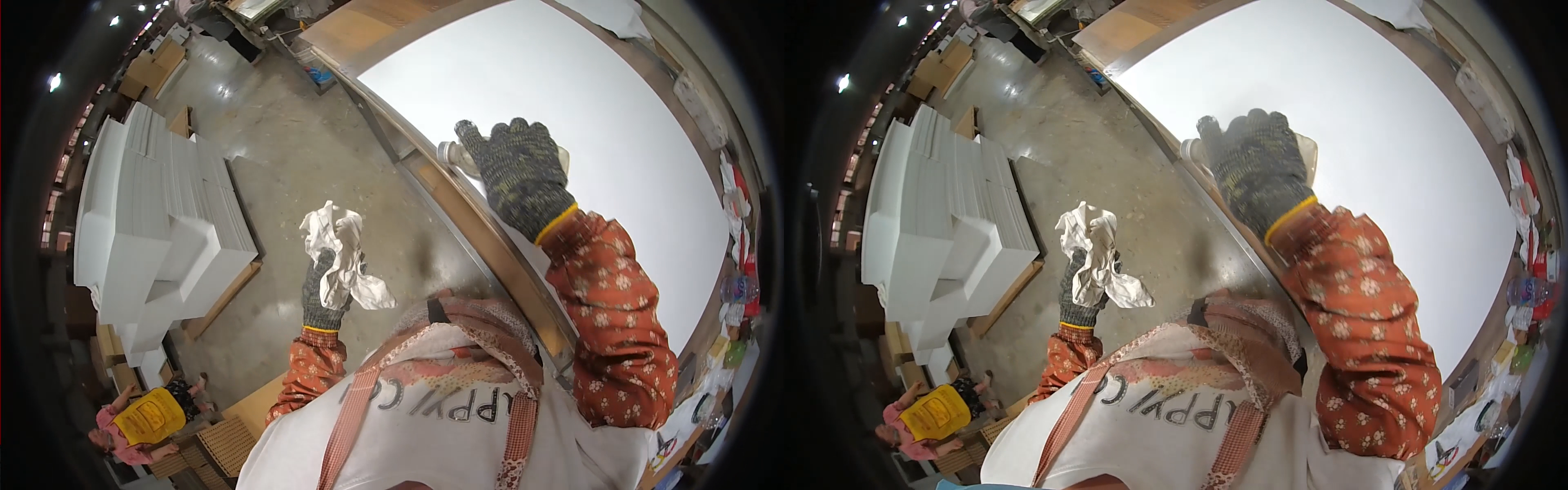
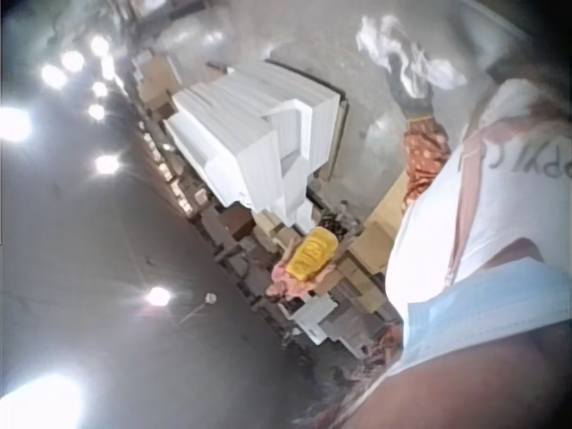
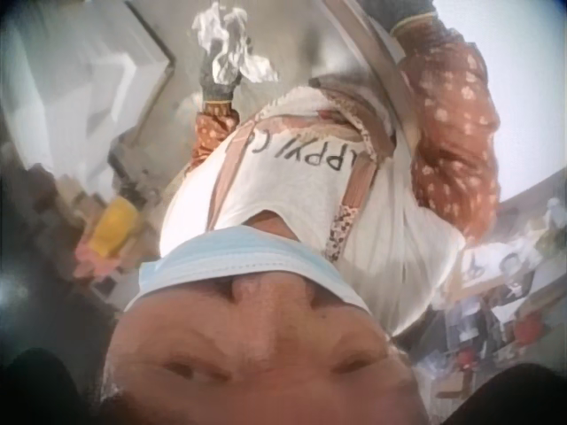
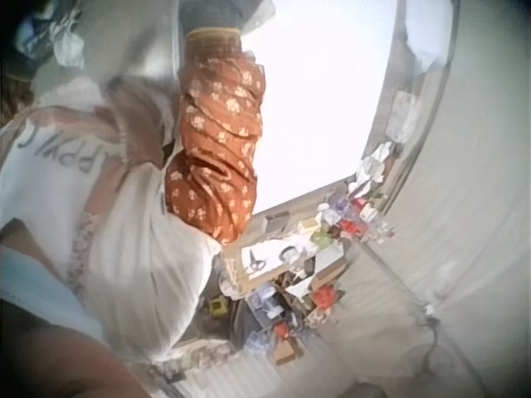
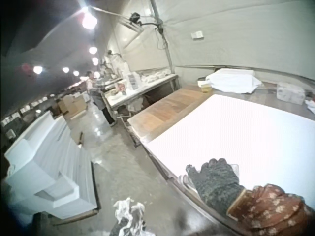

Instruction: The person wipes a white board with a cloth and a sponge.

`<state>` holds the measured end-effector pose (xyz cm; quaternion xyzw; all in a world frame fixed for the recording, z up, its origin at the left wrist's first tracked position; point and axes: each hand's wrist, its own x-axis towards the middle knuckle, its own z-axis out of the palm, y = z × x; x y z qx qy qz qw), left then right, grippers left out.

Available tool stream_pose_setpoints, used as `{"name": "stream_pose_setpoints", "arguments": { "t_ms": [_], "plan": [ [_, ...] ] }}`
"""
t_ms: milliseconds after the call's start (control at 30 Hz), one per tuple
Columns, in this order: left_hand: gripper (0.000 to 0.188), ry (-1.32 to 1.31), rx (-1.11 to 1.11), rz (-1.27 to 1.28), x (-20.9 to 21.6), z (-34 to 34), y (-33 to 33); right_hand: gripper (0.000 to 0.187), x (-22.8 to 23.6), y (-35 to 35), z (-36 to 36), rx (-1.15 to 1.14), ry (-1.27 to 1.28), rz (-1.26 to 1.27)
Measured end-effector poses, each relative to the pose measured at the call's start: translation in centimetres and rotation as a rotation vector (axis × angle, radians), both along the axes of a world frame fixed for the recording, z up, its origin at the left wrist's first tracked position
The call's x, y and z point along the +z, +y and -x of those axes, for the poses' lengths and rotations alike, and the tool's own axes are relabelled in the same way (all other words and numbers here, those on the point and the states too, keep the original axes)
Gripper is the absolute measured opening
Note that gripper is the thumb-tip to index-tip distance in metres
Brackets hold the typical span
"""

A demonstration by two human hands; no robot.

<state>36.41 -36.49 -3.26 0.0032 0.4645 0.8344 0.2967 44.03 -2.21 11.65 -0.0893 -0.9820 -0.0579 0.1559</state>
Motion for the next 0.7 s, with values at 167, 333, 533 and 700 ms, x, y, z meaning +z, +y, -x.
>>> {"name": "stream_pose_setpoints", "arguments": {
  "t_ms": [167, 333, 533, 700],
  "plan": [
    [0.039, 0.098, 0.076, 0.138, -0.5, -0.1, -0.4, 0.023, 1.2, 0.5, 5.8, -0.003, -0.129, 0.019],
    [0.05, 0.103, 0.227, 0.215, 1.7, 0.1, 0.4, 0.037, -0.1, 1.0, 13.0, -0.002, -0.193, 0.065],
    [0.051, 0.592, 0.178, 0.477, 3.0, 6.6, 2.0, 0.035, 1.4, 1.2, 17.5, -0.107, -0.271, 0.228],
    [0.049, 0.919, 0.262, 0.975, 9.6, 12.9, 7.1, 0.052, 2.2, 1.4, 11.1, -0.069, -0.394, 0.273]
  ]
}}
